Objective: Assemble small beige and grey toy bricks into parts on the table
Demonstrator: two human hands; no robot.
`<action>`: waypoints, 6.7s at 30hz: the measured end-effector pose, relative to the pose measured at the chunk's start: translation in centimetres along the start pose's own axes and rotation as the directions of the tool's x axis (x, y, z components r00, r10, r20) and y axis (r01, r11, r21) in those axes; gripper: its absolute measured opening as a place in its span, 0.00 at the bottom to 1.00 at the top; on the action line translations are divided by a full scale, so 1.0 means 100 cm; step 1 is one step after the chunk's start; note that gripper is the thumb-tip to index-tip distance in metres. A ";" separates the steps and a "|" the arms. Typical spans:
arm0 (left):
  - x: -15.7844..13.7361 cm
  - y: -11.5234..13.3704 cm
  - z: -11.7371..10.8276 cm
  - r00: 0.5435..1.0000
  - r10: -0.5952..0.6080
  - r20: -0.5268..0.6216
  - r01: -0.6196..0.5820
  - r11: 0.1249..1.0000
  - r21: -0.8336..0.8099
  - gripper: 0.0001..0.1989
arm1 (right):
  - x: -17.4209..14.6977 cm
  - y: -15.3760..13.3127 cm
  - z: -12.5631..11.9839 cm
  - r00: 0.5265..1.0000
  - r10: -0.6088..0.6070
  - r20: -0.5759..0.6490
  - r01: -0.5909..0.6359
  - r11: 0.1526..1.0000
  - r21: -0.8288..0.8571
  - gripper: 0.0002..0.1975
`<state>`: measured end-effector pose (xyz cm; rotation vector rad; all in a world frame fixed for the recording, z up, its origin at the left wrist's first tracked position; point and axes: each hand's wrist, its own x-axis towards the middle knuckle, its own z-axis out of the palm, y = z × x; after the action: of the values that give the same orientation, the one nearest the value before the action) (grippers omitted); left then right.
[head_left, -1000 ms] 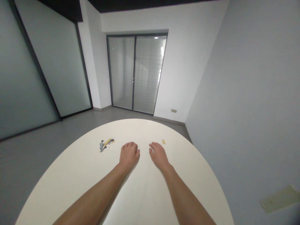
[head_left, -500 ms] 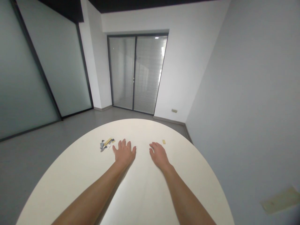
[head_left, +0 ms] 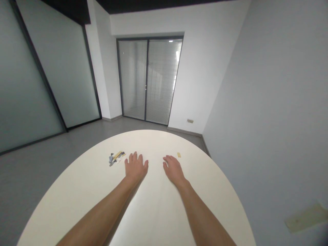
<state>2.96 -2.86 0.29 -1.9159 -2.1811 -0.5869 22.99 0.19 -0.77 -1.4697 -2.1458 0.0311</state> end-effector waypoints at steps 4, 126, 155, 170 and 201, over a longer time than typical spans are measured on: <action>0.000 0.001 -0.002 1.000 0.020 -0.013 -0.020 1.000 -0.014 0.20 | 0.000 -0.001 -0.002 1.000 0.004 0.006 -0.004 1.000 0.002 0.16; 0.003 0.007 -0.011 0.941 0.337 0.019 -0.281 0.814 -0.508 0.11 | -0.001 -0.025 -0.019 0.997 -0.075 -0.035 0.081 0.972 0.220 0.06; 0.003 0.008 -0.013 0.928 0.370 0.038 -0.302 0.810 -0.503 0.11 | -0.001 -0.025 -0.014 0.991 -0.120 -0.055 0.130 0.963 0.237 0.06; 0.004 0.007 -0.010 0.921 0.389 0.022 -0.327 0.802 -0.500 0.11 | -0.002 -0.026 -0.018 0.988 -0.144 -0.049 0.151 0.965 0.215 0.05; 0.003 0.009 -0.011 0.921 0.389 0.032 -0.325 0.808 -0.492 0.11 | -0.001 -0.027 -0.016 0.989 -0.137 -0.061 0.147 0.972 0.186 0.02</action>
<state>3.68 -3.01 1.58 -2.6047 -1.7669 -1.0255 21.38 -1.42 1.36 -1.1952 -2.1393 0.1433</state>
